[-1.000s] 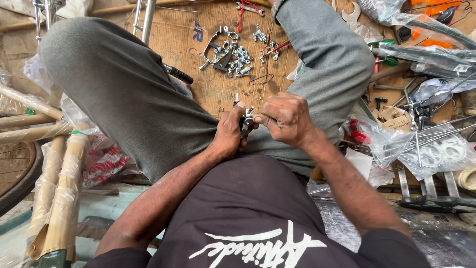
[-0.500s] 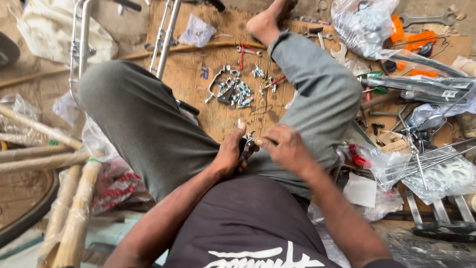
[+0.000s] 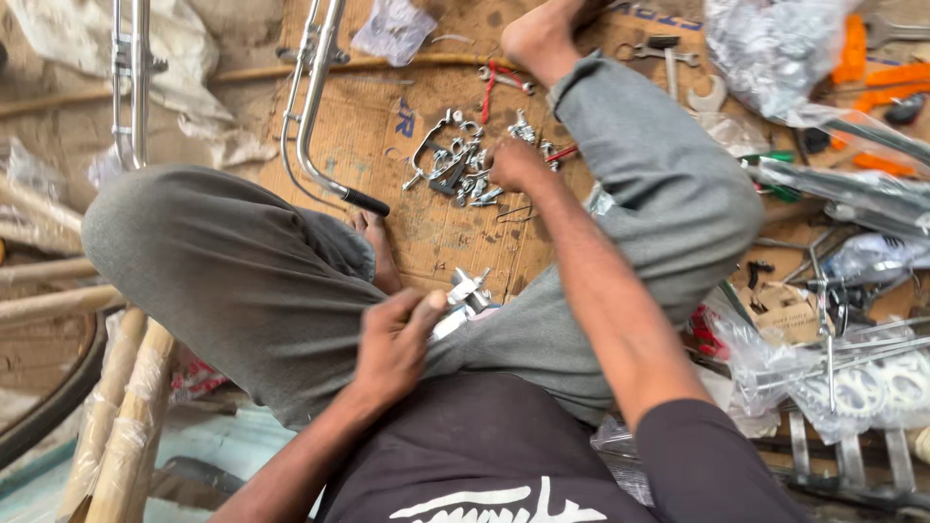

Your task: The person assembles various small metal bicycle components by hand while sitting on the floor, picking up screws, nuts, and brackets from a cardboard surface and fitting them together.

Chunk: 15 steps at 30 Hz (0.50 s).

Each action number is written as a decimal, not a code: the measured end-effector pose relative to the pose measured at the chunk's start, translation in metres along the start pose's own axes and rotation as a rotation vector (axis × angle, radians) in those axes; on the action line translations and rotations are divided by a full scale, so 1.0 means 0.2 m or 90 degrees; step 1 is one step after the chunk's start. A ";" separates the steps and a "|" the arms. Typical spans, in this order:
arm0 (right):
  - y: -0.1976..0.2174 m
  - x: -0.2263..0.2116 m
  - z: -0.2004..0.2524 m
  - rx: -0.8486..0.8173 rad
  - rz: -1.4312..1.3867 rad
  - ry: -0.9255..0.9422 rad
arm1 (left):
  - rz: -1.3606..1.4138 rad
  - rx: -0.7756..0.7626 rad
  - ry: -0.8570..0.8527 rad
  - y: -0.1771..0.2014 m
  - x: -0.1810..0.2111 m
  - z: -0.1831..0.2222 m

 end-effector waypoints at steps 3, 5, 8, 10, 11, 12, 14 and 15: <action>-0.19 -0.09 -0.10 0.084 -0.048 -0.049 | 0.040 0.126 0.028 0.28 0.18 0.11; -0.23 -0.17 -0.10 0.251 -0.101 -0.069 | 0.219 0.225 -0.170 0.46 0.31 0.15; -0.17 -0.31 -0.28 0.264 0.011 0.011 | 0.317 0.261 -0.230 0.68 0.36 0.20; -0.16 -0.39 -0.33 0.301 0.021 0.067 | 0.129 0.395 -0.135 0.78 0.31 0.18; -0.15 -0.42 -0.34 0.343 0.025 0.082 | 0.128 0.404 -0.158 0.81 0.29 0.15; -0.14 -0.45 -0.33 0.386 0.031 0.098 | 0.069 0.451 -0.081 0.84 0.23 0.10; -0.18 -0.47 -0.34 0.308 -0.010 0.033 | 0.015 0.505 -0.026 0.88 0.18 0.05; -0.17 -0.47 -0.36 0.300 -0.060 0.013 | -0.098 0.543 -0.149 0.84 0.22 0.04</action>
Point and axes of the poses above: each hand's wrist, its own z-axis away from the middle knuckle, its own y-axis out of the back of the hand, x = y × z, the point moved 5 cm from there along -z, towards the middle knuckle, and after that the axes turned 9 degrees about z, right-handed, at the moved point
